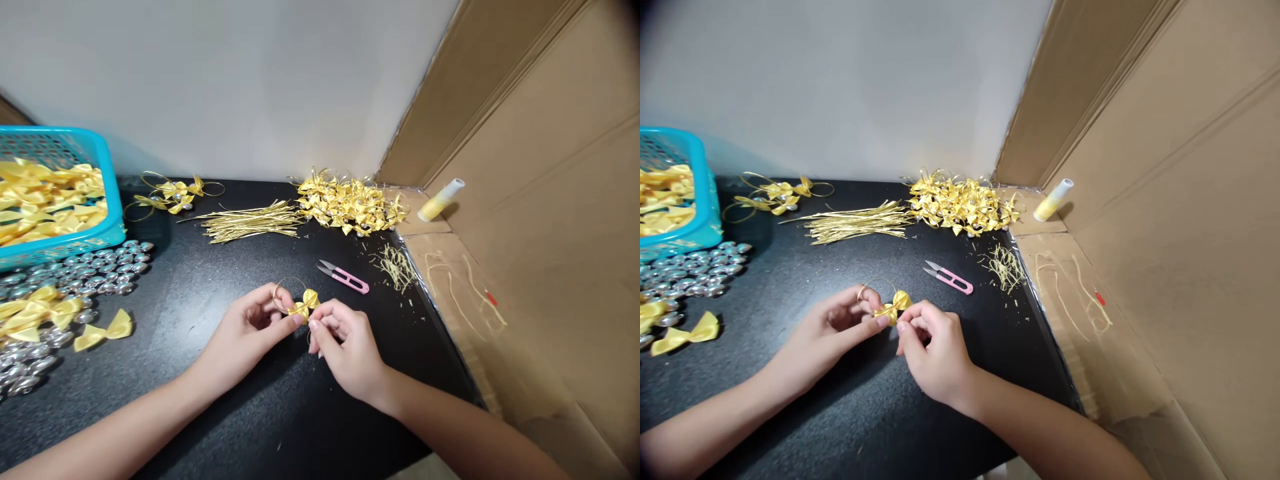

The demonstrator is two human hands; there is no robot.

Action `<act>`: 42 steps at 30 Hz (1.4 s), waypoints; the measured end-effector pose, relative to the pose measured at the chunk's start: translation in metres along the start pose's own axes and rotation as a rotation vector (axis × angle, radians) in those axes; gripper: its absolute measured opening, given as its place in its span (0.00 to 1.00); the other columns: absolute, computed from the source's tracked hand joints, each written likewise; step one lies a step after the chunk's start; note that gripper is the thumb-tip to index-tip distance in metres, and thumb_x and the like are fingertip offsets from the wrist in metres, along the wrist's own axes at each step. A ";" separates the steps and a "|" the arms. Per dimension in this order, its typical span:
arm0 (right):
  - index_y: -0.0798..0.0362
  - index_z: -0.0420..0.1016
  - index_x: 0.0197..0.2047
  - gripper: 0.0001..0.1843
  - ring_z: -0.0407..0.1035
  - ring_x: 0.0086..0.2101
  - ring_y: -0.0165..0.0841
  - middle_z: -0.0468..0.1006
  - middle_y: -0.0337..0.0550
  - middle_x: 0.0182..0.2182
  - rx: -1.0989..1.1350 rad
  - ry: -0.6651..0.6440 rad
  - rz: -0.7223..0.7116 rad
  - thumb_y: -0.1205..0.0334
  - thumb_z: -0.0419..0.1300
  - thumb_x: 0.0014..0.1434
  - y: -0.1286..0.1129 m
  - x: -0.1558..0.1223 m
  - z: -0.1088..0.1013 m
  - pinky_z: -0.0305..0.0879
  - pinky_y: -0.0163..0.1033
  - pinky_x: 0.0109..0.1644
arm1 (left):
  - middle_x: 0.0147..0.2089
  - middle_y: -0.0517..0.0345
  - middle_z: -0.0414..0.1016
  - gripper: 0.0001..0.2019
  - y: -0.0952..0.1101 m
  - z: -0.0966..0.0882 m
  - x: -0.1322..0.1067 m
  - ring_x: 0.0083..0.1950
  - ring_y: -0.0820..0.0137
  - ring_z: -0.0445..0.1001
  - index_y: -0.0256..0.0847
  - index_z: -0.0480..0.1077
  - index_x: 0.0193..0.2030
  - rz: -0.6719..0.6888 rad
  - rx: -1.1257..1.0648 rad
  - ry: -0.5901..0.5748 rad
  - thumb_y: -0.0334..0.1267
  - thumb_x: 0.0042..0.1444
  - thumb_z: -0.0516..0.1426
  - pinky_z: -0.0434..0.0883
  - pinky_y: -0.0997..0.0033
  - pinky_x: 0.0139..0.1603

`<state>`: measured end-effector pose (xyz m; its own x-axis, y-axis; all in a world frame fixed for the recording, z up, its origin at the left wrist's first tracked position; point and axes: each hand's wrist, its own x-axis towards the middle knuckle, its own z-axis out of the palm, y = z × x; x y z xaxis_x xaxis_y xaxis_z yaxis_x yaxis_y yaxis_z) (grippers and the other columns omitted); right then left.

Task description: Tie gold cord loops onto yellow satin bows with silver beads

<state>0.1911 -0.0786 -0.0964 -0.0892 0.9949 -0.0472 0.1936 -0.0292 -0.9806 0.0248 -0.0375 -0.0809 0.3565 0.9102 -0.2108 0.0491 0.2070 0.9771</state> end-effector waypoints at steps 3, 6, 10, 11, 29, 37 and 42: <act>0.53 0.67 0.33 0.05 0.67 0.20 0.27 0.72 0.35 0.18 0.003 0.002 -0.007 0.62 0.55 0.61 0.000 0.000 0.000 0.63 0.32 0.25 | 0.27 0.62 0.72 0.10 0.002 0.000 0.000 0.29 0.73 0.69 0.39 0.67 0.30 0.012 0.000 -0.016 0.42 0.52 0.63 0.66 0.75 0.31; 0.53 0.66 0.33 0.05 0.67 0.20 0.26 0.71 0.35 0.18 0.004 0.004 -0.005 0.62 0.55 0.61 -0.001 0.000 0.000 0.63 0.31 0.25 | 0.26 0.62 0.71 0.10 0.002 0.000 -0.002 0.27 0.73 0.68 0.40 0.68 0.30 0.034 0.092 0.011 0.43 0.52 0.62 0.64 0.75 0.28; 0.53 0.66 0.33 0.06 0.67 0.20 0.26 0.71 0.34 0.18 0.033 0.001 0.006 0.62 0.55 0.62 -0.002 -0.001 -0.001 0.63 0.31 0.25 | 0.27 0.60 0.73 0.09 -0.003 0.000 -0.006 0.27 0.71 0.69 0.40 0.71 0.30 0.099 0.257 0.058 0.43 0.52 0.62 0.64 0.74 0.26; 0.53 0.66 0.33 0.06 0.67 0.20 0.26 0.71 0.34 0.18 0.043 0.001 0.007 0.62 0.55 0.62 -0.002 -0.001 -0.001 0.63 0.31 0.25 | 0.27 0.59 0.73 0.09 -0.004 0.000 -0.007 0.27 0.71 0.68 0.40 0.71 0.30 0.110 0.287 0.066 0.43 0.53 0.62 0.64 0.74 0.26; 0.53 0.66 0.33 0.05 0.66 0.20 0.26 0.71 0.34 0.19 0.068 -0.002 -0.007 0.62 0.55 0.61 -0.001 -0.002 0.002 0.63 0.31 0.25 | 0.31 0.57 0.73 0.11 0.002 -0.002 -0.006 0.33 0.67 0.71 0.41 0.69 0.31 0.221 0.415 0.092 0.44 0.59 0.54 0.66 0.71 0.32; 0.53 0.66 0.33 0.05 0.66 0.20 0.26 0.71 0.34 0.18 0.078 0.004 -0.008 0.63 0.55 0.61 -0.002 0.000 0.002 0.62 0.31 0.25 | 0.30 0.58 0.71 0.10 0.000 -0.002 -0.008 0.32 0.69 0.69 0.41 0.70 0.30 0.311 0.508 0.088 0.41 0.61 0.55 0.64 0.70 0.32; 0.53 0.67 0.33 0.05 0.66 0.20 0.26 0.71 0.34 0.19 0.091 0.001 -0.030 0.63 0.55 0.61 -0.001 -0.002 0.001 0.62 0.31 0.25 | 0.30 0.58 0.72 0.10 0.003 -0.001 -0.008 0.33 0.68 0.70 0.41 0.70 0.28 0.250 0.396 0.064 0.41 0.58 0.55 0.65 0.71 0.32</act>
<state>0.1901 -0.0803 -0.0953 -0.0929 0.9955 -0.0171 0.1010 -0.0076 -0.9949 0.0209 -0.0433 -0.0764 0.3454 0.9375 0.0431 0.3254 -0.1627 0.9315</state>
